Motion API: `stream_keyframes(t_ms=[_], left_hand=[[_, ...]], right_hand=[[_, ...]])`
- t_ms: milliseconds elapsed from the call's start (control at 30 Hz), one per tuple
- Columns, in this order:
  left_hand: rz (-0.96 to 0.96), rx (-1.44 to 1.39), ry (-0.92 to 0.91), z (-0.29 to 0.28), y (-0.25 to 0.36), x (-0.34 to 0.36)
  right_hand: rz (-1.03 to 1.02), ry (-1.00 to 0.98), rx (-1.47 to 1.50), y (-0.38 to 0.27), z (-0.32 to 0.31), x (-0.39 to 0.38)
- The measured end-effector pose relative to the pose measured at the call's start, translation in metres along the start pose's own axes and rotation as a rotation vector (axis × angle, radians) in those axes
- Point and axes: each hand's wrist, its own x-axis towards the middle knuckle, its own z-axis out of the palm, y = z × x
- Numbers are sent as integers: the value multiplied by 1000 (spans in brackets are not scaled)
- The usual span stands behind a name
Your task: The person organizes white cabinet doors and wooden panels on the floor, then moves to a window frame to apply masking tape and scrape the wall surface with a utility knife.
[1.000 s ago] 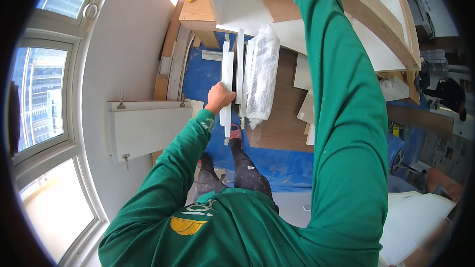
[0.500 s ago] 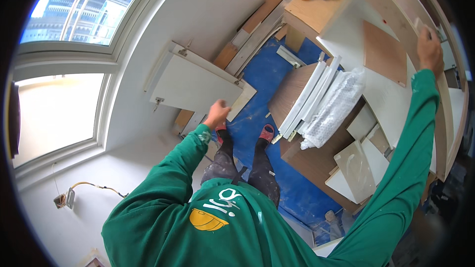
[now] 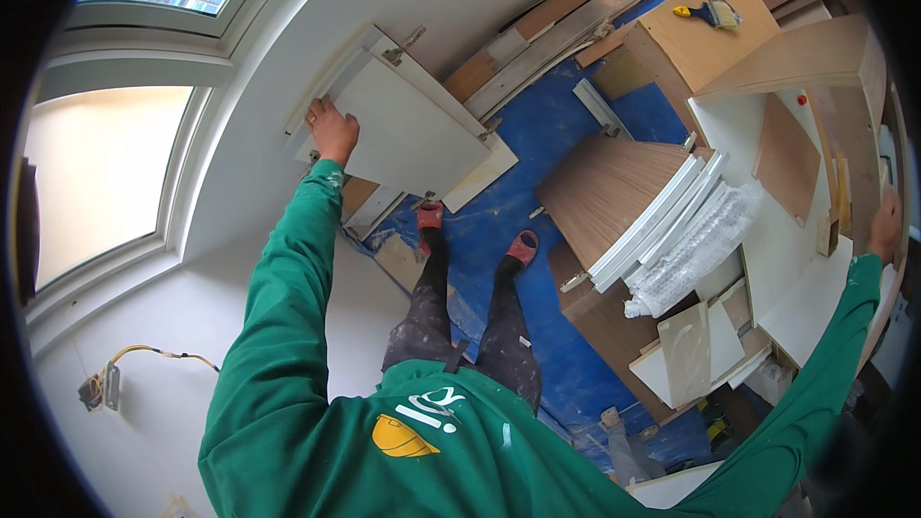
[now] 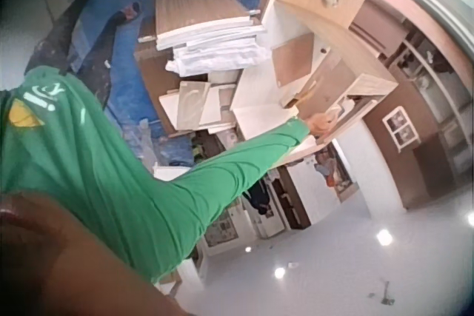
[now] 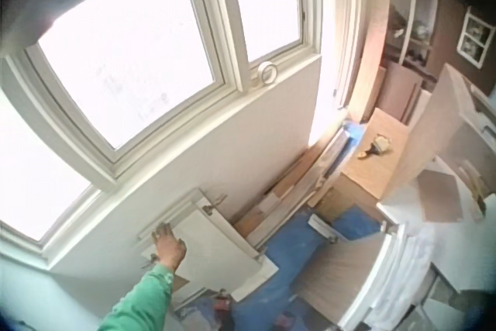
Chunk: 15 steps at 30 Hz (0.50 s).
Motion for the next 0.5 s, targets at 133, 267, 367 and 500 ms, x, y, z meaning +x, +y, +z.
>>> stream_keyframes(t_ms=[133,267,367,500], left_hand=[[2,-40,79,-1,0,2],[-21,-20,68,1,-5,12],[-24,1,89,7,-3,20],[19,5,169,15,-8,25]], right_hand=[[-43,19,17,2,-7,2],[-101,28,26,5,-3,-1],[-76,-17,9,19,-3,5],[-6,-116,-37,34,-4,3]])
